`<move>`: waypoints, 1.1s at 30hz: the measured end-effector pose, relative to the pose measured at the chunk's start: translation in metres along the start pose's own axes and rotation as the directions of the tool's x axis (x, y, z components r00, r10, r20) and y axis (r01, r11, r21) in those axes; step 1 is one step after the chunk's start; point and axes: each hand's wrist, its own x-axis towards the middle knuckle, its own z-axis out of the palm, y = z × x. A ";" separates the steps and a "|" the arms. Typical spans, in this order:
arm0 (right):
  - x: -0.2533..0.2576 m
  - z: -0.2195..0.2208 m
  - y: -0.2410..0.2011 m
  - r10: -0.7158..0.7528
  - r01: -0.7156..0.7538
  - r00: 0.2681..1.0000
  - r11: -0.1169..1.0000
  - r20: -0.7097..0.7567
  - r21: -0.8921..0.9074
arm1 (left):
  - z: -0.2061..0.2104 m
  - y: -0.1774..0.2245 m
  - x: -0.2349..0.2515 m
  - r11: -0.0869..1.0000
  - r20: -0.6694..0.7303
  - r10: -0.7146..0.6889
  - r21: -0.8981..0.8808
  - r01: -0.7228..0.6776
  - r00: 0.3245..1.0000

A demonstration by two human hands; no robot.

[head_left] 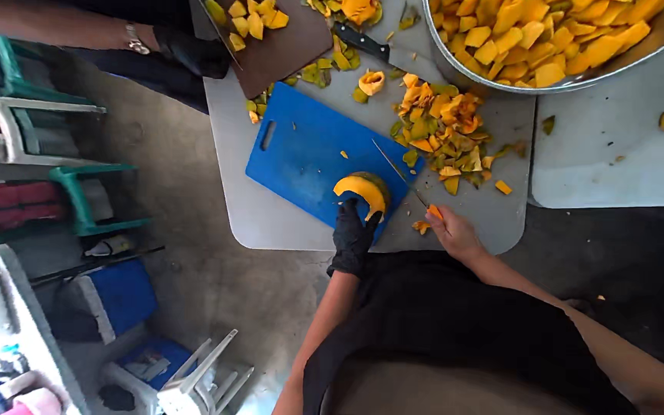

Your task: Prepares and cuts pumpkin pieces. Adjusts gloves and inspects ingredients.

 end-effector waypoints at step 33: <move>0.026 0.009 -0.082 0.361 -0.268 0.912 0.885 0.196 -0.380 | 0.019 -0.016 0.043 0.980 -0.130 0.201 0.016 -0.200 0.971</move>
